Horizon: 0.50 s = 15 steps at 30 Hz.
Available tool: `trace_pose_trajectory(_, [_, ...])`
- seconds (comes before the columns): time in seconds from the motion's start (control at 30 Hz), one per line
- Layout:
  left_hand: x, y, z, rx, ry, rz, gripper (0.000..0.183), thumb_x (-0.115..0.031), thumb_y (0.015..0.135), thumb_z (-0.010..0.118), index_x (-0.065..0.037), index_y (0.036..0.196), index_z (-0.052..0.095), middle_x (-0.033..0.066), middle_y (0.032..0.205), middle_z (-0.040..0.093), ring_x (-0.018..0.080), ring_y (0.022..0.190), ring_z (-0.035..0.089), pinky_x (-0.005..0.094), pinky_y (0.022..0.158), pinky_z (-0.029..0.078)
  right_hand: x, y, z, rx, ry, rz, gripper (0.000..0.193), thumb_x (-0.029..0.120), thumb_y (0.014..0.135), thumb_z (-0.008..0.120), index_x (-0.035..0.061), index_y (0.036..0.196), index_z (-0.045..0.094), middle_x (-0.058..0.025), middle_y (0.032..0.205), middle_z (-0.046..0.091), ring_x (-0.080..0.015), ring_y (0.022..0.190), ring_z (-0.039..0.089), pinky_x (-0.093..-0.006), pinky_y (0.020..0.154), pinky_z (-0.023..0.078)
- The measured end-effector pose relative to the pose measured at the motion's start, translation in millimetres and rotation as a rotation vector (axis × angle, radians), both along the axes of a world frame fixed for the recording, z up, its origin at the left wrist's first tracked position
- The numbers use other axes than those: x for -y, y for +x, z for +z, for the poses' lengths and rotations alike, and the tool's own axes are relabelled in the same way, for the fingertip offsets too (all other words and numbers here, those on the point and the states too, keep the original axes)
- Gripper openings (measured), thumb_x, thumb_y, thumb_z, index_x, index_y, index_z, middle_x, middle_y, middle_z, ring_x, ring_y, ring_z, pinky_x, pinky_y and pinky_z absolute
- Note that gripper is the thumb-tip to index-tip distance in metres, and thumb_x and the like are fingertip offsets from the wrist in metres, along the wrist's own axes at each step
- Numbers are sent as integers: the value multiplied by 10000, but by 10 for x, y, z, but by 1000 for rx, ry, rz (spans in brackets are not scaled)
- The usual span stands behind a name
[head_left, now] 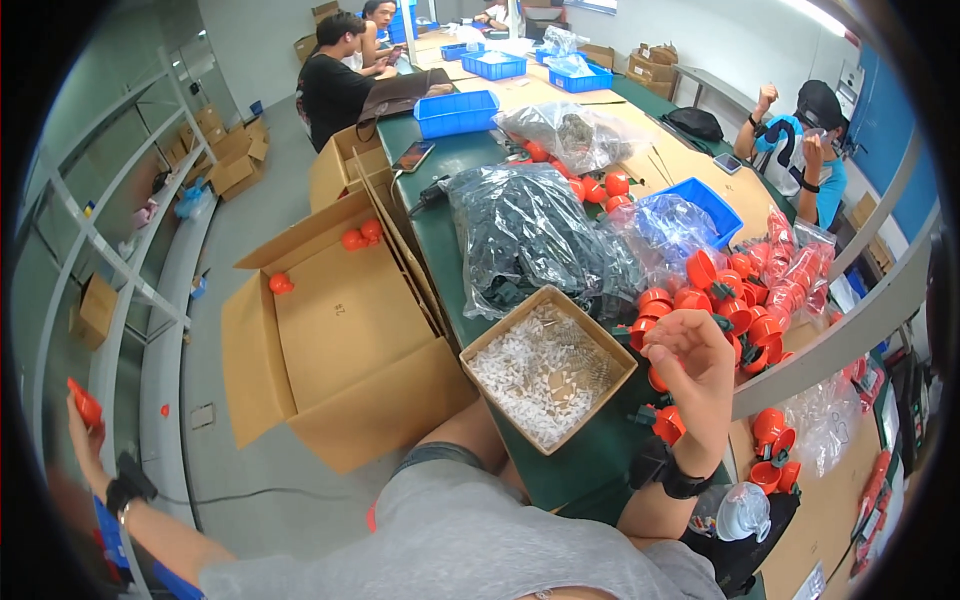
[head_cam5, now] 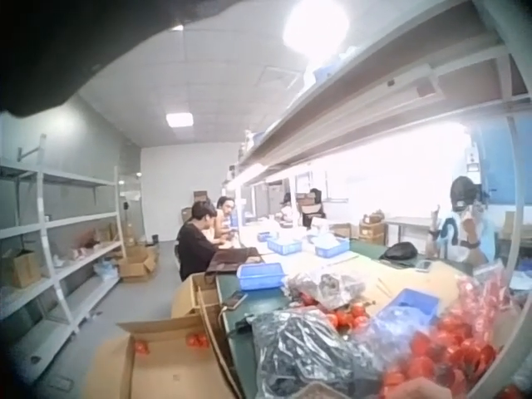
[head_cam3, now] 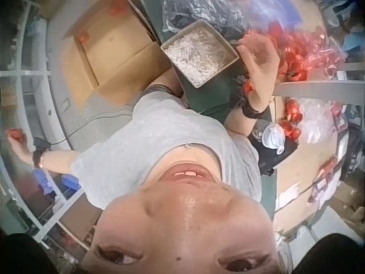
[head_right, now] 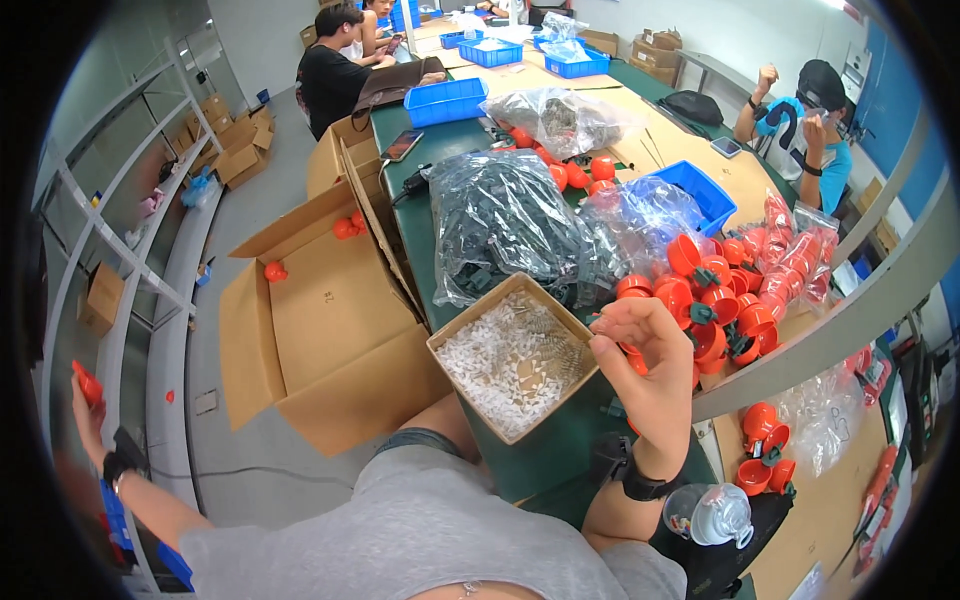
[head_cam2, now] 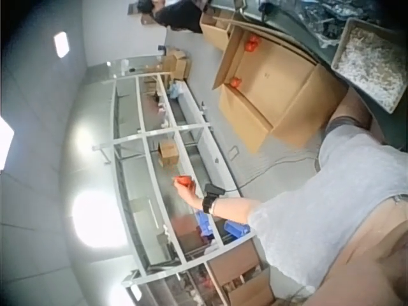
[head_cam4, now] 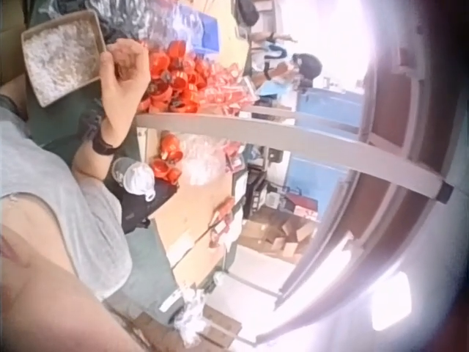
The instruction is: Assembling small red plastic spheres by filling them with small metal components and snapping the halves together.
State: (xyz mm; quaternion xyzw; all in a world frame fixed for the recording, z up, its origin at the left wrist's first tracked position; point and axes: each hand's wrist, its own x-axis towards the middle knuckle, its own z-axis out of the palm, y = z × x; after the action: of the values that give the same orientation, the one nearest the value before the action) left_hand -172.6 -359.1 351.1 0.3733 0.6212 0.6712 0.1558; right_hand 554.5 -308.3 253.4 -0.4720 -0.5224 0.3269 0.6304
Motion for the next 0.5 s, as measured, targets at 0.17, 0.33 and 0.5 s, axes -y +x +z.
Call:
trace_pose_trajectory(0.17, [780,-367,167,-350,-345,440,377,-437,883,474,-80,896,593,40,739,575,153,663,544,285,597,453,-167,18,-38,169,-35,-13,219,-68,753,597,-1,952,534,-41,855,580,-96,802,571,-218,730,449])
trace_pose_trajectory(0.33, [787,-701,-674,-466,-428,814,557,-545,878,433,-27,822,631,60,710,613,143,608,565,293,498,432,-44,62,-67,242,26,-80,245,-35,831,530,-17,1075,524,-79,933,587,-129,871,554,-240,783,447])
trace_pose_trajectory(0.5, [1552,-377,-2767,62,-386,738,577,-596,853,432,-66,688,590,60,617,568,148,489,503,297,453,407,-126,267,-186,369,-10,19,246,62,883,517,-35,1109,513,-99,1016,574,-155,923,548,-278,863,421])
